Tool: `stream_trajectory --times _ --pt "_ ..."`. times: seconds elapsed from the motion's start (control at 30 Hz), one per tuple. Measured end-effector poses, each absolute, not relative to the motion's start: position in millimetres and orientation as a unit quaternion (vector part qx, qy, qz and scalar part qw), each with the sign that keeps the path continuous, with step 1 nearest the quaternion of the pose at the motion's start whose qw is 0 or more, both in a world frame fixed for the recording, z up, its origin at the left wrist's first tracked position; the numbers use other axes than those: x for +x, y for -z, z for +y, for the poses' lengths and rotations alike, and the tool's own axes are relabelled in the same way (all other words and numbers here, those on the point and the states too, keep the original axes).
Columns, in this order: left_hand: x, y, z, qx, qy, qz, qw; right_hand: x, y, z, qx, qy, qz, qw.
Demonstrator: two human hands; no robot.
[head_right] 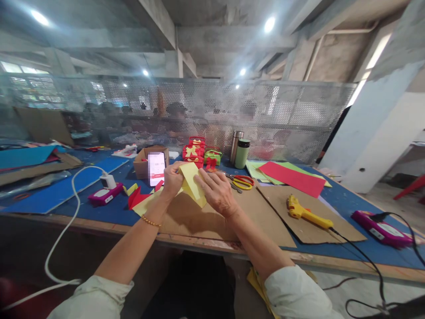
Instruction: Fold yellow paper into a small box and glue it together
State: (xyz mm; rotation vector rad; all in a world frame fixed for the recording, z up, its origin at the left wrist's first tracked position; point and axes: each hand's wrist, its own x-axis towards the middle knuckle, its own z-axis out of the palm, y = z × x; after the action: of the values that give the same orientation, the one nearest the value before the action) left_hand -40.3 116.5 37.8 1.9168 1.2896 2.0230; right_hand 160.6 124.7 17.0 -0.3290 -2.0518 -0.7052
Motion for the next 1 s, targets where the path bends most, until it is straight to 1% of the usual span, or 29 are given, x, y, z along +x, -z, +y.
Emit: stream_trajectory --times 0.17,0.3,0.53,1.0 --pt "-40 -35 117 0.632 -0.648 0.42 0.062 160 -17 125 -0.13 0.305 -0.821 0.464" --pt "-41 -38 112 0.643 -0.637 0.419 0.076 160 -16 126 -0.15 0.297 -0.825 0.457" --pt "-45 -47 110 0.687 -0.598 0.412 0.033 160 -14 127 -0.15 0.299 -0.828 0.451" --pt "-46 -38 118 0.645 -0.641 0.413 0.054 156 -15 125 -0.131 0.335 -0.815 0.454"
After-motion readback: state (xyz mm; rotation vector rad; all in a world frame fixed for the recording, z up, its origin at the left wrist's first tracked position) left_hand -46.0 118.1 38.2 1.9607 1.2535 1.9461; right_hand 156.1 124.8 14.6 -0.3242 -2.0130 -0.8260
